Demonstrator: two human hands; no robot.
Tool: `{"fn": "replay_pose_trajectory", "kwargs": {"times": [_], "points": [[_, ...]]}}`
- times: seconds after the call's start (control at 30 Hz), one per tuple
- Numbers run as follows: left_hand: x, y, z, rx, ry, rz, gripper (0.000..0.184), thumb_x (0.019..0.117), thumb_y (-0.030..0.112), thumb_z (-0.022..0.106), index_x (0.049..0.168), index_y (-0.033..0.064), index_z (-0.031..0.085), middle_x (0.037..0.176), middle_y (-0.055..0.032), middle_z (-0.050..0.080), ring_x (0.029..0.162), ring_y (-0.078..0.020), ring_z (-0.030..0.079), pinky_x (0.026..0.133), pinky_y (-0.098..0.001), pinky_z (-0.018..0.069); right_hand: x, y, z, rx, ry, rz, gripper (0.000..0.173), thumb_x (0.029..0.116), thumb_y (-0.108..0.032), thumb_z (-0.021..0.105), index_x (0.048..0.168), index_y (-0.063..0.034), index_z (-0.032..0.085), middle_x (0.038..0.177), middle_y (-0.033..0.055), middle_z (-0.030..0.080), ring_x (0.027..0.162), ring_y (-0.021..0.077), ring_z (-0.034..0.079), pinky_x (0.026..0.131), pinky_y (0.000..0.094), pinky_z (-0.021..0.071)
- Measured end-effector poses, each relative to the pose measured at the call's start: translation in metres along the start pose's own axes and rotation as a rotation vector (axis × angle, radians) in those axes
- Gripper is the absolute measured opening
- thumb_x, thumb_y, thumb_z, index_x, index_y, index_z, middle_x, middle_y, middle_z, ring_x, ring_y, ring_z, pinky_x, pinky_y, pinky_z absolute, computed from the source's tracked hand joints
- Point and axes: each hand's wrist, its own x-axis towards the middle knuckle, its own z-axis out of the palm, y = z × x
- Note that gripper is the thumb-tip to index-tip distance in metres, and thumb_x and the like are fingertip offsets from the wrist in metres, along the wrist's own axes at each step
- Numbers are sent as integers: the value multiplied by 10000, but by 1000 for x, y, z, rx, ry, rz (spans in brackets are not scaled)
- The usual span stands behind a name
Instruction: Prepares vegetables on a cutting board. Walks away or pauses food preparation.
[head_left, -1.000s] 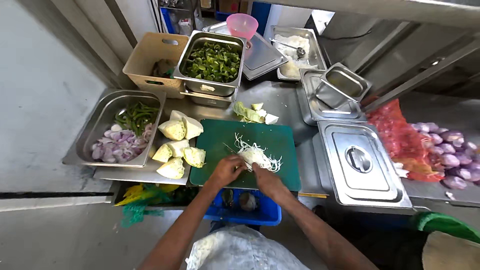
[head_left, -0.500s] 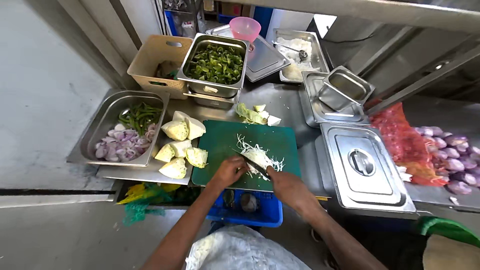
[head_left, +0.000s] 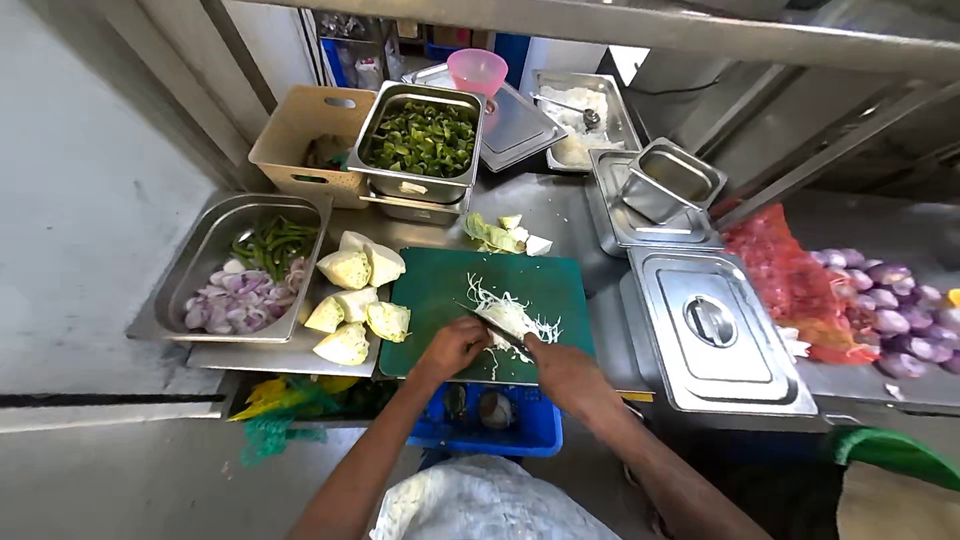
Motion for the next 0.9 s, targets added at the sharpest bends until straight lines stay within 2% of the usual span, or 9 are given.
{"fn": "replay_pose_trajectory", "kwargs": {"times": [0.1, 0.17, 0.27, 0.33, 0.47, 0.57, 0.7, 0.8, 0.9], "points": [[-1, -1, 3, -1, 10, 6, 87, 950, 153, 713, 945, 106, 787, 1063, -19, 752, 1105, -151, 687, 1025, -353, 555, 31, -4, 31, 70, 2, -24, 401, 1054, -105, 451, 1452, -142, 472, 1121, 217, 696, 1055, 425, 697, 851, 595, 567], [0, -1, 3, 0, 8, -6, 97, 959, 174, 713, 963, 113, 787, 1079, -9, 751, 1117, -142, 682, 1029, -348, 553, 51, -4, 45, 104, 10, -47, 367, 1063, -116, 445, 1429, -137, 465, 1115, 223, 696, 1052, 433, 699, 857, 609, 565], [-1, -2, 2, -15, 21, 4, 79, 949, 152, 718, 947, 109, 784, 1068, -17, 751, 1106, -151, 689, 1022, -350, 558, 21, -1, 14, 27, -13, -27, 382, 1055, -113, 454, 1434, -144, 489, 1119, 210, 698, 1062, 419, 694, 860, 586, 564], [-2, -1, 3, -16, 30, -3, 63, 940, 137, 725, 933, 106, 779, 1046, -19, 748, 1082, -152, 690, 1002, -351, 564, 1, 2, 0, 0, -16, -9, 324, 1052, -126, 463, 1372, -155, 507, 1070, 186, 699, 1026, 402, 699, 836, 569, 565], [-4, -1, 8, -26, 35, -20, 77, 944, 153, 726, 957, 109, 787, 1075, -18, 744, 1112, -146, 680, 1020, -343, 559, 49, -1, 55, 141, -5, -46, 489, 1075, -142, 430, 1562, -128, 385, 1232, 244, 670, 1123, 436, 675, 923, 612, 551], [-8, -2, 9, -23, 72, -48, 99, 939, 205, 746, 967, 122, 790, 1087, -16, 736, 1096, -137, 681, 997, -335, 570, 61, -4, 67, 161, 10, -68, 463, 1105, -182, 373, 1562, -108, 373, 1240, 240, 671, 1145, 426, 672, 951, 593, 543], [-7, -4, 14, -10, 131, -81, 161, 922, 300, 774, 965, 145, 793, 1061, 13, 755, 1082, -121, 693, 980, -334, 580, 65, 7, 67, 207, 18, -104, 474, 1091, -215, 425, 1551, -105, 391, 1239, 242, 669, 1146, 422, 669, 966, 595, 535], [-1, -8, 11, 8, 46, -28, 170, 957, 285, 732, 1018, 141, 799, 1120, 7, 744, 1131, -128, 675, 1017, -336, 560, 65, 19, 63, 236, 69, -111, 441, 1078, -213, 475, 1509, -125, 451, 1209, 228, 679, 1123, 413, 676, 958, 593, 538], [5, -7, 6, 14, -72, -7, 170, 976, 212, 696, 1092, 135, 794, 1195, -11, 723, 1203, -156, 641, 1077, -354, 519, 60, 24, 57, 161, 67, -60, 463, 1062, -162, 465, 1525, -181, 440, 1180, 226, 692, 1095, 429, 683, 917, 606, 542]]}}
